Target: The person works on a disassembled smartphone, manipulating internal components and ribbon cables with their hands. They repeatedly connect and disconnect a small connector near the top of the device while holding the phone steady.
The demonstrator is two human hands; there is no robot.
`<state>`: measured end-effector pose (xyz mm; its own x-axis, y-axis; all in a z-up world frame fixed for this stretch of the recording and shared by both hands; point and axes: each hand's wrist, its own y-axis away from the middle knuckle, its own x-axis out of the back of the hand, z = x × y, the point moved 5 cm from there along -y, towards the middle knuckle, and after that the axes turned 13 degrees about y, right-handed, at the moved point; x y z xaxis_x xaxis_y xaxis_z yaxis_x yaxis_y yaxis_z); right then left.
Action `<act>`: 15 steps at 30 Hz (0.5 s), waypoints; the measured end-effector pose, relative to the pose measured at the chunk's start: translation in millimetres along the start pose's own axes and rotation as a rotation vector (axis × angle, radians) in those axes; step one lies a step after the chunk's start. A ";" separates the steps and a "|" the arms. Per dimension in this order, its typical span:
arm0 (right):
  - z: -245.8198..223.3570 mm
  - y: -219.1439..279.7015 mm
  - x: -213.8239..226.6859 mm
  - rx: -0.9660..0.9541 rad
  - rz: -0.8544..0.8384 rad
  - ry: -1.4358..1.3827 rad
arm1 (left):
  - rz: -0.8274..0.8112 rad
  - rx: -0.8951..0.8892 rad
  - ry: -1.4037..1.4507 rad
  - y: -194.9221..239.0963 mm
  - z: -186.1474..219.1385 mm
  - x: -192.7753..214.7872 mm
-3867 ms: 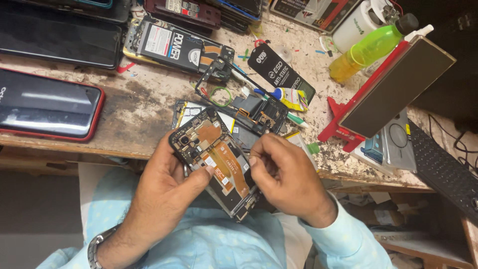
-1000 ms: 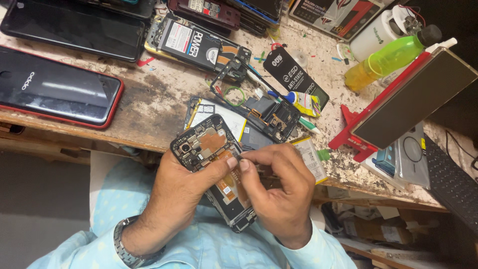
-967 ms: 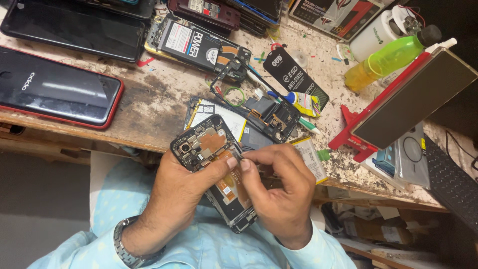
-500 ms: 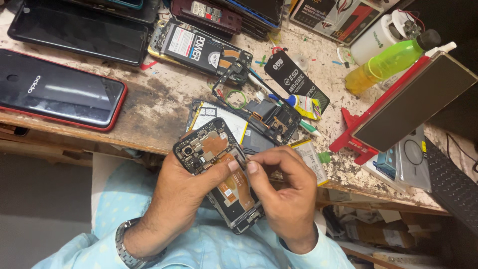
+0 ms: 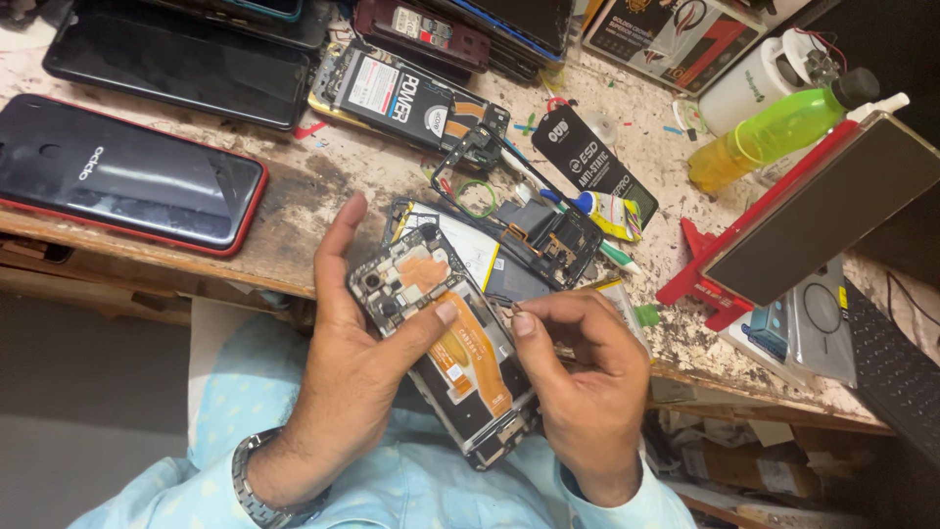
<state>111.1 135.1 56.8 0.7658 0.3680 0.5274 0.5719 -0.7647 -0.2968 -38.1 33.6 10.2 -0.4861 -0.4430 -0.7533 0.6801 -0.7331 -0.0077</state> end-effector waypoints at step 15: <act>13.3 1.3 3.0 -0.286 -0.317 -0.482 | 0.031 0.109 0.187 -7.9 6.8 1.2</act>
<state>118.0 142.2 47.4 0.6572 0.7445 0.1179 0.7418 -0.6665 0.0738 -47.8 35.4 13.8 -0.3488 -0.3704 -0.8609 0.6249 -0.7765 0.0809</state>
